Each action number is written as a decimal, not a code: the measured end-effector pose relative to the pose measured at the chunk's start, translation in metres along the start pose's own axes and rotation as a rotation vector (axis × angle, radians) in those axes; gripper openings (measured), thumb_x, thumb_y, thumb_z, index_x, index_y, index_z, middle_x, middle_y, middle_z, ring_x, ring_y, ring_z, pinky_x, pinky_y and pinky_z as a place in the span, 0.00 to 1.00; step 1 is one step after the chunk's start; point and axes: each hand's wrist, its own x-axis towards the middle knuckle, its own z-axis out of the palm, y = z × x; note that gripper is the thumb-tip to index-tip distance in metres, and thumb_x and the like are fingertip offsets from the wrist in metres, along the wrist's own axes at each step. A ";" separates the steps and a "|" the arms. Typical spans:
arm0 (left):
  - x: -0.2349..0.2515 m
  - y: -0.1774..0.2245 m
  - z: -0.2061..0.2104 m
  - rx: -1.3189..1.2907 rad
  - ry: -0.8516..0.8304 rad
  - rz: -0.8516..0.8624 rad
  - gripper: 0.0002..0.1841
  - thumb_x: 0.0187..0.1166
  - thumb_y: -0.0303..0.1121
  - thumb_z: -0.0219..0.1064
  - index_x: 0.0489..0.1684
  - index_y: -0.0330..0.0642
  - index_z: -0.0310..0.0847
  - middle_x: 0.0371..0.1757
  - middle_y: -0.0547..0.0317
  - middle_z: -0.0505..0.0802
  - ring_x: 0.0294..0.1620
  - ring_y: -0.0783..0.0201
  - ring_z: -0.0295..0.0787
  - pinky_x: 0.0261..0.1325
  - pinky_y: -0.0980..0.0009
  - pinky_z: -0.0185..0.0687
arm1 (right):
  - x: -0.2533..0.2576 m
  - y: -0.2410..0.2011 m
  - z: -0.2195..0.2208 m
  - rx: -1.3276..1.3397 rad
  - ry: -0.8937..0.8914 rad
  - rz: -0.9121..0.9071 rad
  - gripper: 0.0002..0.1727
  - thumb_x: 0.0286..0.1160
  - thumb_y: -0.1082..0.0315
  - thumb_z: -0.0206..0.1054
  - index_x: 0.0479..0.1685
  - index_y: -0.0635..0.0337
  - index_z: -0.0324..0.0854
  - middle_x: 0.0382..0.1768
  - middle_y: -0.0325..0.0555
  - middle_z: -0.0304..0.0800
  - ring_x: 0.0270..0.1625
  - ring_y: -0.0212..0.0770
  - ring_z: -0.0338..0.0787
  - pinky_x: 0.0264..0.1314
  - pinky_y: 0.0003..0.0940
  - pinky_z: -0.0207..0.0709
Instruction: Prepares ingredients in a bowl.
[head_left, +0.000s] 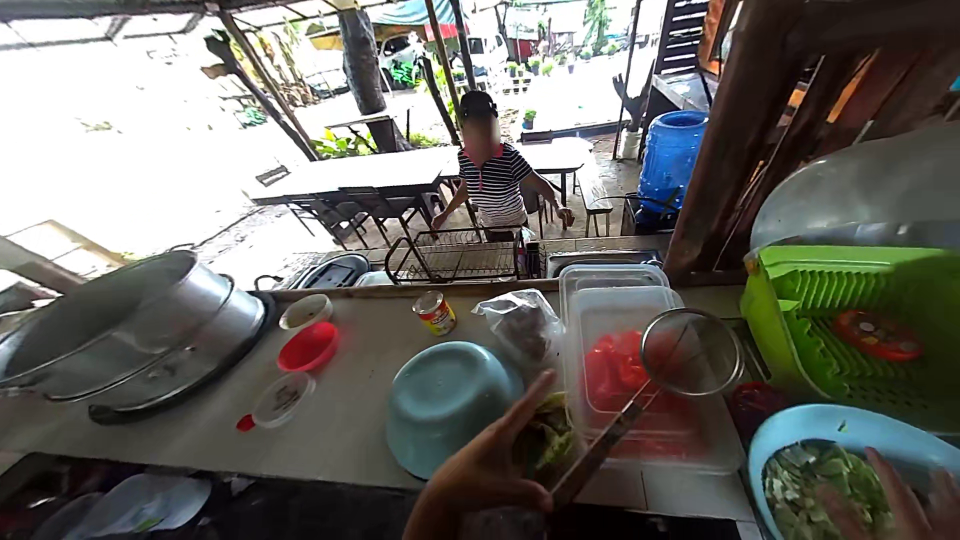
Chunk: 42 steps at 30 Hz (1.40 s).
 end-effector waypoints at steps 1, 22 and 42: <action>-0.011 -0.004 -0.003 0.004 0.085 -0.022 0.62 0.64 0.58 0.80 0.96 0.37 0.41 0.96 0.47 0.56 0.94 0.60 0.56 0.91 0.61 0.61 | -0.002 0.001 0.002 -0.004 -0.006 0.007 0.46 0.76 0.47 0.70 0.89 0.69 0.62 0.89 0.88 0.37 0.89 0.89 0.43 0.88 0.79 0.41; 0.033 -0.003 -0.014 -1.128 1.307 -0.367 0.27 0.95 0.53 0.33 0.77 0.45 0.61 0.53 0.52 0.87 0.49 0.58 0.93 0.52 0.62 0.89 | -0.034 -0.015 0.019 -0.114 -0.140 0.186 0.40 0.72 0.52 0.76 0.85 0.58 0.72 0.91 0.84 0.36 0.90 0.87 0.43 0.85 0.83 0.39; 0.042 -0.027 -0.018 -1.177 1.289 -0.402 0.23 0.95 0.49 0.36 0.74 0.47 0.66 0.49 0.53 0.88 0.46 0.58 0.93 0.52 0.62 0.90 | -0.033 -0.019 0.023 -0.159 -0.210 0.247 0.38 0.75 0.54 0.74 0.84 0.62 0.72 0.90 0.83 0.39 0.90 0.86 0.43 0.86 0.82 0.40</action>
